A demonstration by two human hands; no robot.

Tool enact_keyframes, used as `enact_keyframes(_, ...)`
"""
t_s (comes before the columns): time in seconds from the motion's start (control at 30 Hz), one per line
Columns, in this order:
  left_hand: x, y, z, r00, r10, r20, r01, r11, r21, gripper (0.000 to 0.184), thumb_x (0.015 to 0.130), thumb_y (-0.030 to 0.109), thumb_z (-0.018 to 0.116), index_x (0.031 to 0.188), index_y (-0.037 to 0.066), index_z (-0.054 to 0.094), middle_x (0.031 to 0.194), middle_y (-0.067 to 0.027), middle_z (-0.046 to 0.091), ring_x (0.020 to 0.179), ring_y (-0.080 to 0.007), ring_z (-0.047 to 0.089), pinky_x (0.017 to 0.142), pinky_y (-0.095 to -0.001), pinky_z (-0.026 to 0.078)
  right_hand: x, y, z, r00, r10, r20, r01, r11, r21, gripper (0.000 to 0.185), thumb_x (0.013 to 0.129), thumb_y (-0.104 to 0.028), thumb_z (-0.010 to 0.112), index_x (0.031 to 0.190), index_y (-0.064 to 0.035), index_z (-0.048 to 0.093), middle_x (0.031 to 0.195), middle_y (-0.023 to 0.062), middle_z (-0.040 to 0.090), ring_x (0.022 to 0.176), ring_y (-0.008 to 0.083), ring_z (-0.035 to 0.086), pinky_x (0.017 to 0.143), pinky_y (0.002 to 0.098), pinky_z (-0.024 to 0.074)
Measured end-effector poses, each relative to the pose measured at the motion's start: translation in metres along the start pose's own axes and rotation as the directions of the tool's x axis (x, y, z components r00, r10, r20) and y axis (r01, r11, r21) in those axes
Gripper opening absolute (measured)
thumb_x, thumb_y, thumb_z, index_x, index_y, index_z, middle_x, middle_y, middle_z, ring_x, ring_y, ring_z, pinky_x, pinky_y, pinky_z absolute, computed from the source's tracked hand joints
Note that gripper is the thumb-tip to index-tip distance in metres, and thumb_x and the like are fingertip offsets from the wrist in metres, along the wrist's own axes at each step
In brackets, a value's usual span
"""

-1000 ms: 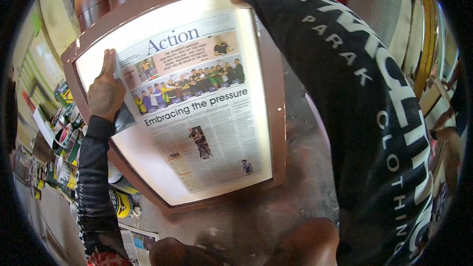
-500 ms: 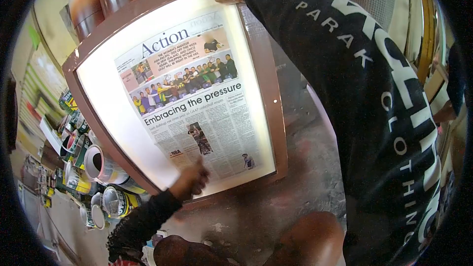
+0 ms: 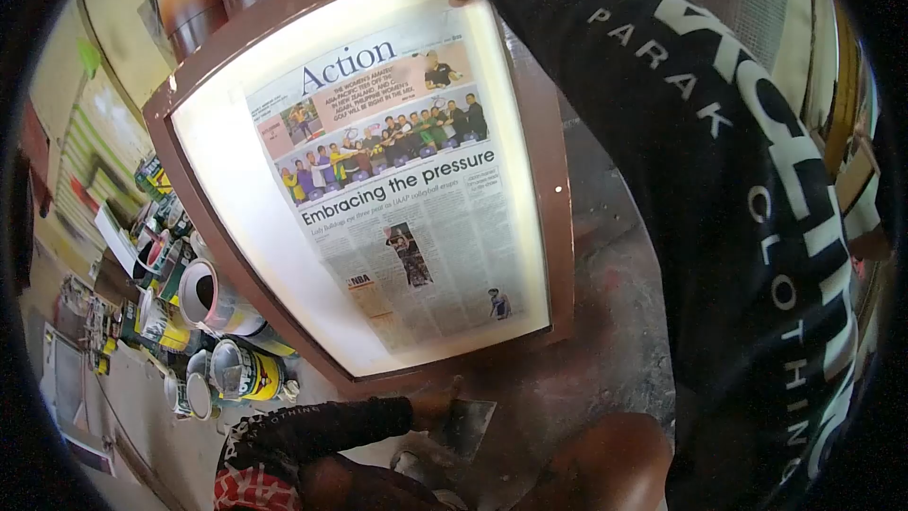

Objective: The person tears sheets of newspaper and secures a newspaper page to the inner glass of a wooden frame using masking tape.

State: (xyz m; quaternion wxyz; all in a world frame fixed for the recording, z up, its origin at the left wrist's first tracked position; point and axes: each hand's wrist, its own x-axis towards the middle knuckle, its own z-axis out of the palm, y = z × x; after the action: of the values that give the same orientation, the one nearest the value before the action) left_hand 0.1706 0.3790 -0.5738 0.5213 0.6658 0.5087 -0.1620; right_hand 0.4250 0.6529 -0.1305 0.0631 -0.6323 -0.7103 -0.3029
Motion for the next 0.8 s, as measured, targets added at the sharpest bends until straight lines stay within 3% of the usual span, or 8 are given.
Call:
enact_keyframes(0.13, -0.034, 0.031, -0.010, 0.962, 0.263, -0.070, -0.262, 0.823, -0.504, 0.075, 0.104, 0.062, 0.025, 0.138, 0.000, 0.052, 0.138, -0.0259, 0.054, 0.130, -0.0321, 0.050, 0.111, -0.0429, 0.037, -0.002, 0.002, 0.000, 1.000, -0.011, -0.018, 0.012, 1.000, 0.013, 0.055, 0.070, -0.049, 0.080, 0.115, -0.0169, 0.074, 0.116, 0.0096, 0.072, 0.110, 0.0245, 0.068, 0.090, 0.0407, 0.0535)
enact_keyframes(0.3, -0.038, 0.071, -0.065, 0.997, 0.074, -0.033, -0.076, 0.994, -0.078, 0.052, 0.107, 0.044, 0.039, 0.129, 0.001, 0.057, 0.094, -0.0233, 0.068, 0.098, -0.0355, 0.066, 0.093, -0.0448, 0.050, -0.004, 0.007, -0.002, 0.998, -0.066, -0.023, 0.067, 0.996, 0.061, 0.056, 0.071, -0.047, 0.079, 0.122, -0.0238, 0.071, 0.118, 0.0080, 0.071, 0.111, 0.0243, 0.067, 0.090, 0.0412, 0.0533)
enact_keyframes(0.33, -0.036, 0.060, -0.069, 0.963, 0.221, -0.154, -0.235, 0.969, -0.079, 0.055, 0.107, 0.046, 0.037, 0.116, -0.003, 0.059, 0.083, -0.0181, 0.065, 0.077, -0.0280, 0.062, 0.074, -0.0406, 0.051, -0.004, 0.007, -0.003, 0.999, -0.049, -0.002, 0.049, 0.997, 0.061, 0.055, 0.072, -0.045, 0.078, 0.123, -0.0255, 0.071, 0.119, 0.0075, 0.071, 0.111, 0.0243, 0.067, 0.090, 0.0414, 0.0533)
enact_keyframes(0.47, -0.057, 0.068, -0.103, 0.839, 0.374, -0.395, -0.427, 0.902, -0.054, 0.043, 0.104, 0.037, 0.050, 0.108, -0.004, 0.062, 0.089, -0.0113, 0.063, 0.081, -0.0172, 0.062, 0.072, -0.0323, 0.052, 0.004, 0.013, -0.006, 0.992, -0.118, -0.036, 0.119, 0.991, 0.056, 0.054, 0.073, -0.043, 0.077, 0.122, -0.0213, 0.071, 0.117, 0.0098, 0.072, 0.109, 0.0244, 0.068, 0.089, 0.0405, 0.0537)
enact_keyframes(0.53, -0.077, 0.083, -0.119, 0.825, 0.347, -0.447, -0.527, 0.759, -0.383, 0.031, 0.101, 0.028, 0.060, 0.112, -0.001, 0.059, 0.097, -0.0066, 0.062, 0.092, -0.0143, 0.059, 0.084, -0.0312, 0.049, 0.007, 0.015, -0.013, 0.985, -0.074, 0.159, 0.079, 0.997, -0.024, 0.045, 0.077, -0.041, 0.075, 0.111, -0.0111, 0.074, 0.102, 0.0113, 0.075, 0.094, 0.0243, 0.072, 0.081, 0.0405, 0.0555)
enact_keyframes(0.57, -0.089, 0.095, -0.127, 0.908, 0.190, -0.375, -0.418, 0.486, -0.768, 0.028, 0.099, 0.023, 0.064, 0.114, 0.001, 0.057, 0.097, -0.0028, 0.062, 0.093, -0.0131, 0.057, 0.088, -0.0305, 0.047, 0.011, 0.021, -0.014, 0.985, -0.067, 0.158, 0.072, 0.997, -0.027, 0.045, 0.077, -0.041, 0.075, 0.111, -0.0111, 0.074, 0.102, 0.0113, 0.075, 0.094, 0.0243, 0.072, 0.081, 0.0405, 0.0555)
enact_keyframes(0.63, -0.117, 0.124, -0.152, 0.721, 0.293, -0.628, -0.669, 0.529, -0.522, 0.037, 0.088, 0.015, 0.077, 0.116, 0.001, 0.057, 0.111, -0.0049, 0.061, 0.103, -0.0155, 0.056, 0.097, -0.0323, 0.043, 0.016, 0.031, -0.011, 0.838, -0.133, 0.529, -0.121, 0.900, 0.418, 0.032, 0.083, -0.037, 0.074, 0.090, -0.0062, 0.075, 0.083, 0.0086, 0.073, 0.073, 0.0209, 0.070, 0.068, 0.0376, 0.0559)
enact_keyframes(0.8, -0.151, 0.205, -0.238, 0.334, 0.317, -0.888, -0.931, 0.262, -0.256, 0.038, 0.088, 0.011, 0.074, 0.121, -0.002, 0.061, 0.109, -0.0100, 0.067, 0.096, -0.0195, 0.068, 0.082, -0.0345, 0.060, 0.002, 0.064, -0.006, 0.851, -0.340, 0.401, 0.098, 0.852, 0.515, 0.034, 0.080, -0.040, 0.079, 0.076, -0.0065, 0.074, 0.071, 0.0044, 0.070, 0.061, 0.0184, 0.064, 0.058, 0.0334, 0.0510)
